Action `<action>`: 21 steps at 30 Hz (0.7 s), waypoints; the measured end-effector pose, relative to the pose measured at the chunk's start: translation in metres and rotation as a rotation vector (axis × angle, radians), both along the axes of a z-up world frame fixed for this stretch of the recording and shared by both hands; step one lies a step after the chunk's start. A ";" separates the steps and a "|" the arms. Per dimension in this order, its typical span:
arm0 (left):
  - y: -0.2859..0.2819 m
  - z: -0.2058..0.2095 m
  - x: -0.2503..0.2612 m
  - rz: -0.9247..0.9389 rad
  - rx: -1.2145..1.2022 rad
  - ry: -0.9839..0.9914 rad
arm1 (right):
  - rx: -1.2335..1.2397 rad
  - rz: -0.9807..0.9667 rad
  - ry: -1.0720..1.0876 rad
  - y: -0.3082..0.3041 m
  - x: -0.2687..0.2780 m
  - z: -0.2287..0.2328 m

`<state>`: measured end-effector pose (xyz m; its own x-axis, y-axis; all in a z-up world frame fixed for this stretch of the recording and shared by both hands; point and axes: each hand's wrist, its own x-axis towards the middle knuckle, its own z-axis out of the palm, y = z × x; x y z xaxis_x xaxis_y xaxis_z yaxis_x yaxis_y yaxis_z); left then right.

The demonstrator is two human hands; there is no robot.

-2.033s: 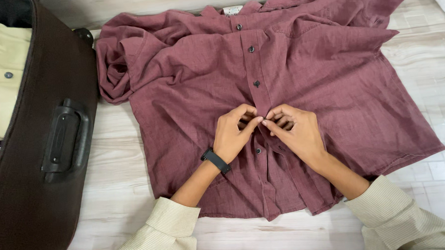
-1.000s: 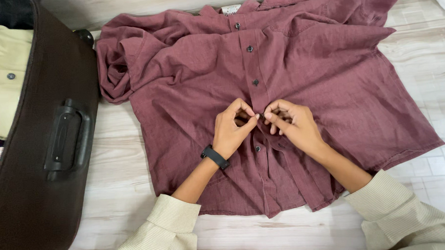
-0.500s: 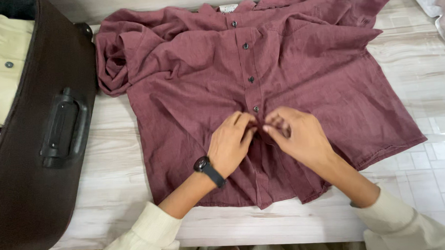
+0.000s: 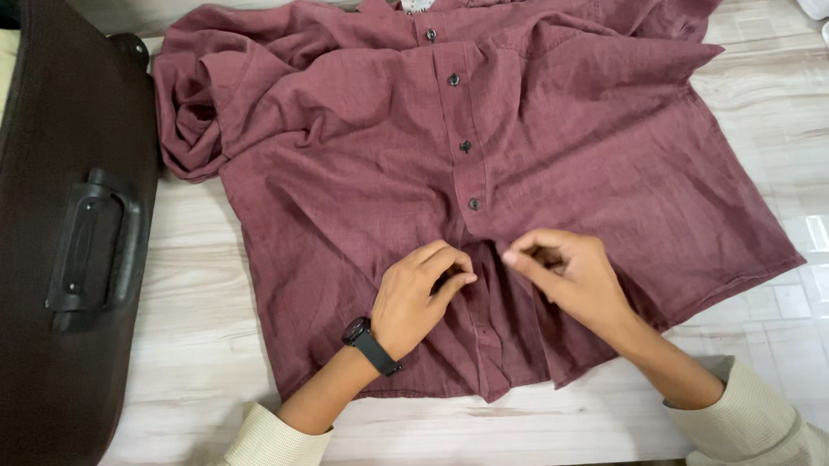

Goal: The person buttons a shirt, folds it into a rectangle, and places it into a suitcase; then they repeat the process with a t-shirt.

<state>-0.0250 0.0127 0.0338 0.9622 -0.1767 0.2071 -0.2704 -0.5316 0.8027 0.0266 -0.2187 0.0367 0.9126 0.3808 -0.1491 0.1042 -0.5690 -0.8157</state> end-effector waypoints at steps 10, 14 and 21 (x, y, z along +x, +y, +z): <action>-0.001 -0.011 -0.001 -0.010 -0.239 0.219 | 0.245 -0.024 0.169 0.017 -0.017 -0.007; -0.001 -0.012 0.000 0.049 -0.363 0.299 | 0.260 -0.023 0.170 0.015 -0.017 -0.009; -0.001 -0.006 -0.001 0.057 -0.337 0.275 | 0.400 -0.030 0.301 0.010 -0.013 -0.016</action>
<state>-0.0262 0.0115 0.0275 0.9958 -0.0886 -0.0211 -0.0003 -0.2353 0.9719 0.0134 -0.2084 0.0206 0.8629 0.4363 -0.2551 -0.1811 -0.2043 -0.9620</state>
